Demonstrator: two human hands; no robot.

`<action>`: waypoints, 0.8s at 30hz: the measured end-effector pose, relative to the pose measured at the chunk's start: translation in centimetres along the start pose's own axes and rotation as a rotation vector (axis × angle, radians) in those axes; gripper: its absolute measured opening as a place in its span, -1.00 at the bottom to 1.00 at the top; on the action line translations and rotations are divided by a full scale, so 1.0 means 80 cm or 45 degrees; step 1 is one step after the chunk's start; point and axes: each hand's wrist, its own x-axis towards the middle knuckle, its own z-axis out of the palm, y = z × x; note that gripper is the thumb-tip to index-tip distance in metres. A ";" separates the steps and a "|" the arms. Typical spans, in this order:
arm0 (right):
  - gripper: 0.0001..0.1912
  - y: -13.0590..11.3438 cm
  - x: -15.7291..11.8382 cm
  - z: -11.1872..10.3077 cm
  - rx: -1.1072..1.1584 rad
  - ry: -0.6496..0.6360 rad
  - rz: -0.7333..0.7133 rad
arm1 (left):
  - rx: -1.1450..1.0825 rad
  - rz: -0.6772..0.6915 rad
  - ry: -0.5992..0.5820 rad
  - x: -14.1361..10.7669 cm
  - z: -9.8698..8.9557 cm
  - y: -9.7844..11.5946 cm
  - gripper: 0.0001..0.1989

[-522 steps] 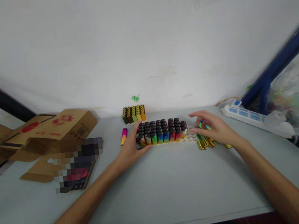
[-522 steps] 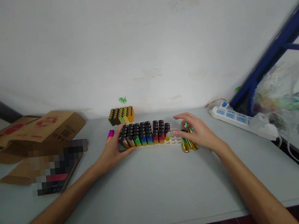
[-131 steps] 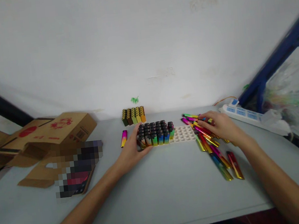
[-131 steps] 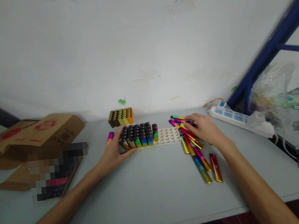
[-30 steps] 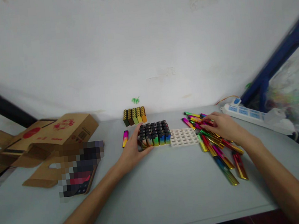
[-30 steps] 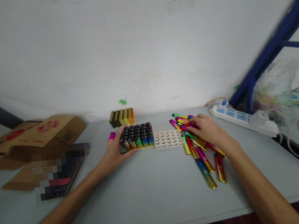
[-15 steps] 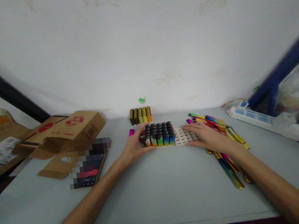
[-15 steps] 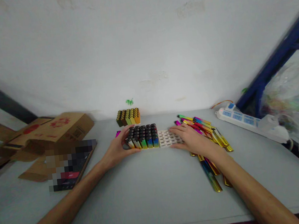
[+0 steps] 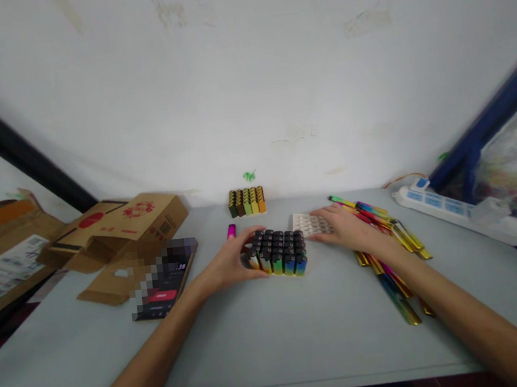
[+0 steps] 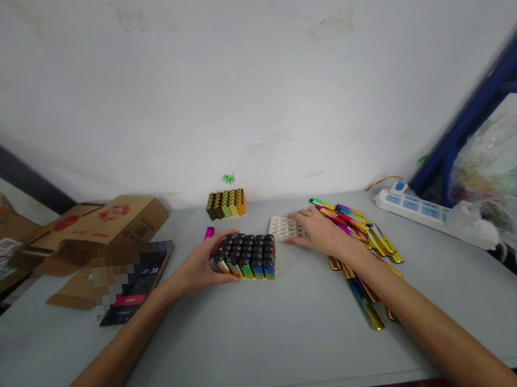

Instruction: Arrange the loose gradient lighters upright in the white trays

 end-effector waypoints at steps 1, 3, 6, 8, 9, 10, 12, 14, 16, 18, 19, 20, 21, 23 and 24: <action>-0.42 -0.004 0.005 0.002 -0.003 -0.005 0.001 | 0.002 0.007 -0.034 -0.001 0.001 0.003 -0.10; -0.39 -0.016 0.015 0.005 0.016 -0.016 -0.023 | 0.029 0.027 -0.079 -0.003 0.007 0.006 -0.15; -0.44 -0.031 0.026 0.008 0.141 -0.033 -0.091 | 0.144 0.080 -0.033 -0.004 0.023 0.008 -0.21; -0.48 -0.036 0.029 0.008 0.263 -0.057 -0.109 | 0.265 0.155 0.052 -0.003 0.033 0.006 -0.18; -0.49 -0.036 0.029 0.007 0.322 -0.075 -0.105 | 0.322 0.188 0.092 -0.002 0.037 0.005 -0.17; -0.49 -0.035 0.029 0.005 0.374 -0.094 -0.095 | 0.367 0.216 0.115 -0.001 0.040 0.004 -0.15; -0.48 -0.032 0.028 -0.001 0.461 -0.134 -0.074 | 0.408 0.250 0.111 0.000 0.044 0.001 -0.12; -0.48 -0.029 0.025 -0.012 0.542 -0.171 -0.069 | 0.392 0.235 0.077 0.002 0.046 0.001 -0.06; -0.49 -0.027 0.019 -0.025 0.589 -0.158 -0.046 | 0.348 0.178 0.044 0.003 0.047 0.003 -0.05; -0.51 -0.025 0.005 -0.039 0.555 -0.077 0.003 | 0.307 0.120 0.009 0.004 0.047 0.008 -0.09; -0.52 -0.025 -0.006 -0.044 0.503 -0.022 0.026 | 0.295 0.100 -0.006 0.004 0.047 0.010 -0.11; -0.53 -0.024 -0.020 -0.048 0.440 0.043 0.048 | 0.294 0.081 -0.013 0.004 0.047 0.013 -0.11; -0.55 -0.025 -0.036 -0.050 0.365 0.105 0.059 | 0.303 0.064 -0.013 0.004 0.047 0.015 -0.11; -0.58 -0.029 -0.074 -0.047 0.224 0.179 0.084 | 0.331 0.030 0.006 0.006 0.050 0.018 -0.09; -0.57 -0.033 -0.095 -0.043 0.154 0.217 0.115 | 0.343 0.017 0.020 0.007 0.051 0.019 -0.08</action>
